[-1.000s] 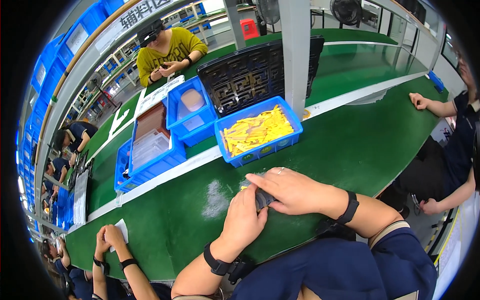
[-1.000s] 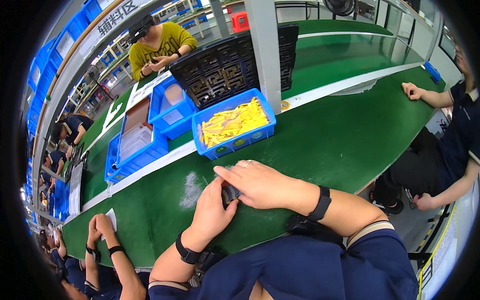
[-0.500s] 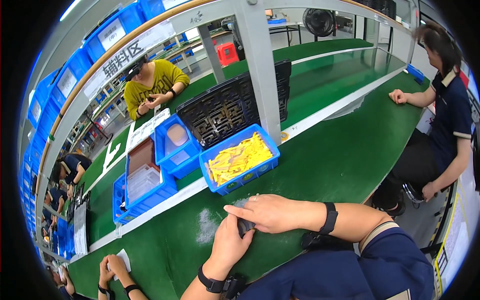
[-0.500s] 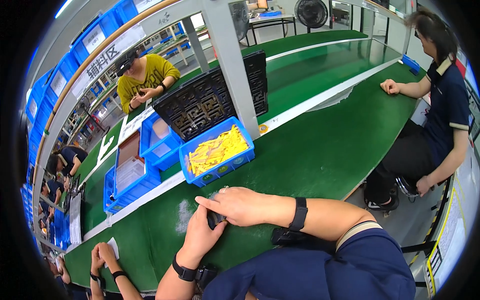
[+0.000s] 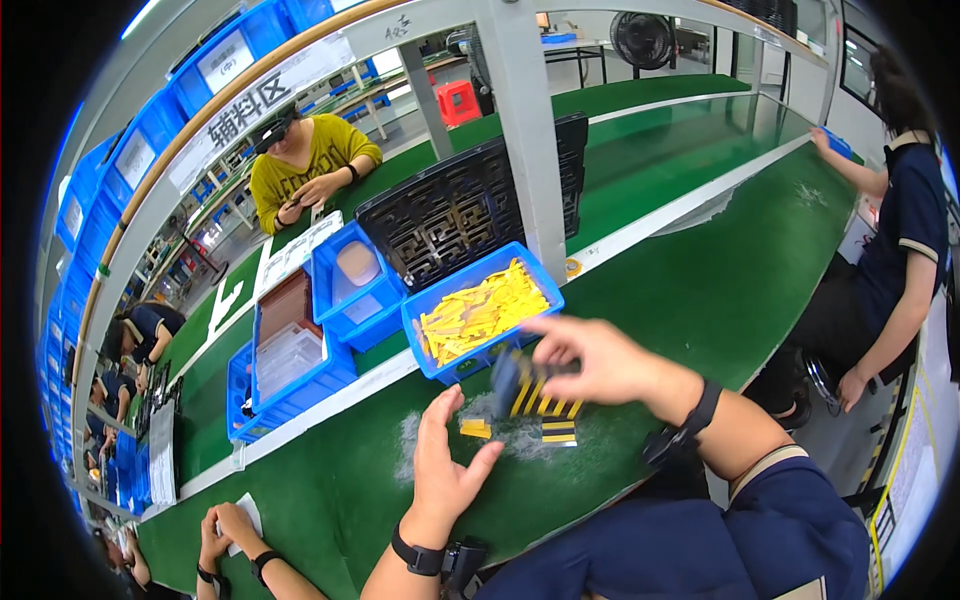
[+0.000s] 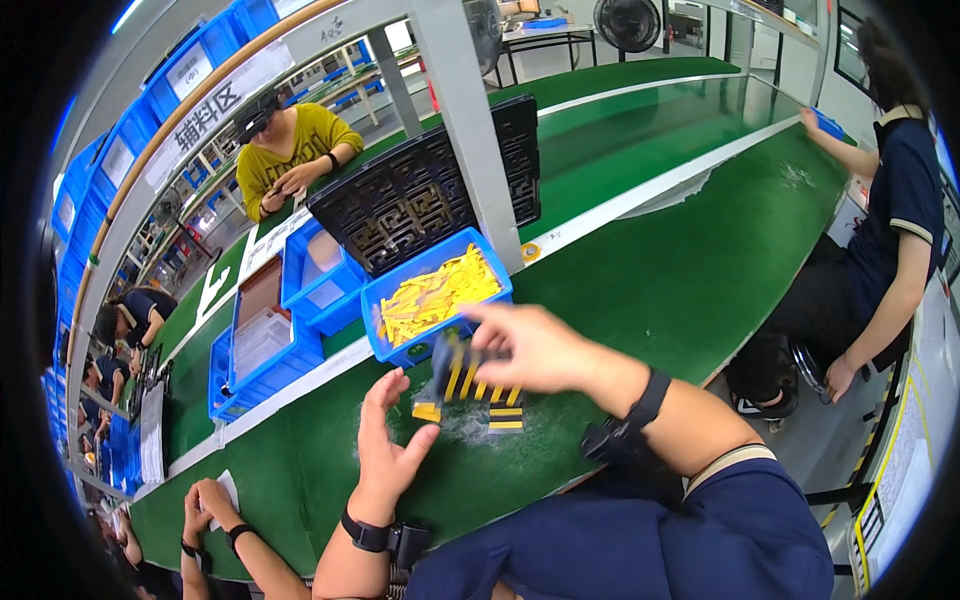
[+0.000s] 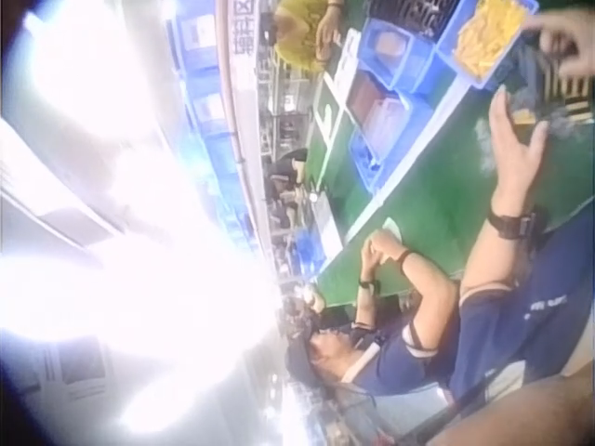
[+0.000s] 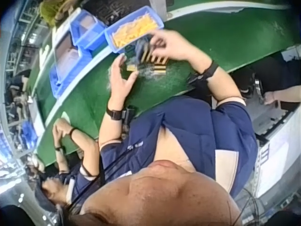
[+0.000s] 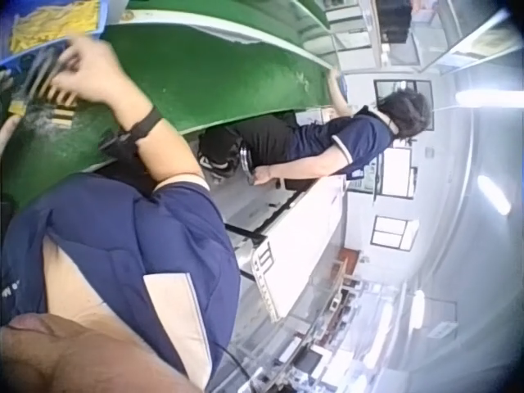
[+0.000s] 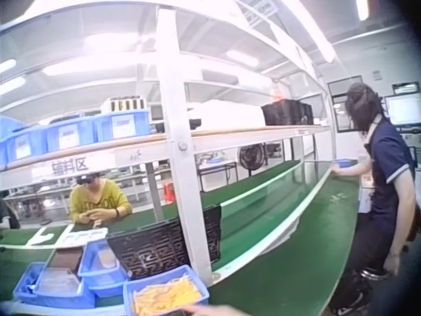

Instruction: Applying yellow and black striped adhesive labels or tape onto small black plastic electronic components at a manufacturing assembly line.

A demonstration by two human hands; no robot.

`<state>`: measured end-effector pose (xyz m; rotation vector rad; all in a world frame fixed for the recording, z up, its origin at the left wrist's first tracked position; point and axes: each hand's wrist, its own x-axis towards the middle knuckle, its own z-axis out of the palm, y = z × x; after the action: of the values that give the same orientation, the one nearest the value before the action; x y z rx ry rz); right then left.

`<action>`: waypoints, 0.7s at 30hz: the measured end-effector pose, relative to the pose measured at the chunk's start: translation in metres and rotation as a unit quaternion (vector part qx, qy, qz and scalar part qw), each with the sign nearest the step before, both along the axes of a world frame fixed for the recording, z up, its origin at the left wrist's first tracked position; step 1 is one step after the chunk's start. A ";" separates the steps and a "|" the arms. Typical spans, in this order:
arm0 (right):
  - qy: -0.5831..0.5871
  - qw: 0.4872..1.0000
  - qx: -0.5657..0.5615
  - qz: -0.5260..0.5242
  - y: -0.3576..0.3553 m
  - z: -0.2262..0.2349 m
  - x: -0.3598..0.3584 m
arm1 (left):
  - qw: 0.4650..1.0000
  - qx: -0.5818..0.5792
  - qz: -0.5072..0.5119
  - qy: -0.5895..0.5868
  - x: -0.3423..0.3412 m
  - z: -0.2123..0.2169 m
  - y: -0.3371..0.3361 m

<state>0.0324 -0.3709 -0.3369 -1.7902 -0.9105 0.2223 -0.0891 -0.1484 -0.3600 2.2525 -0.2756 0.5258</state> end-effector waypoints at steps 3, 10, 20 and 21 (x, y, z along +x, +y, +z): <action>0.285 0.927 0.233 -0.077 -0.019 -0.011 0.033 | 0.999 -0.013 0.046 -0.003 0.006 -0.010 0.011; 0.386 0.866 0.248 -0.198 -0.031 -0.041 0.078 | 0.992 -0.060 0.107 0.043 0.022 -0.024 0.025; 0.183 0.938 -0.054 -0.290 -0.012 -0.035 0.086 | 0.984 -0.112 0.089 0.107 0.024 -0.027 0.023; 0.183 0.938 -0.054 -0.290 -0.012 -0.034 0.084 | 0.984 -0.112 0.089 0.108 0.025 -0.027 0.023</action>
<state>0.1168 -0.3825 -0.3707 -1.9503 -0.0889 0.2148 -0.0643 -0.1252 -0.3874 2.1020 0.0917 0.3792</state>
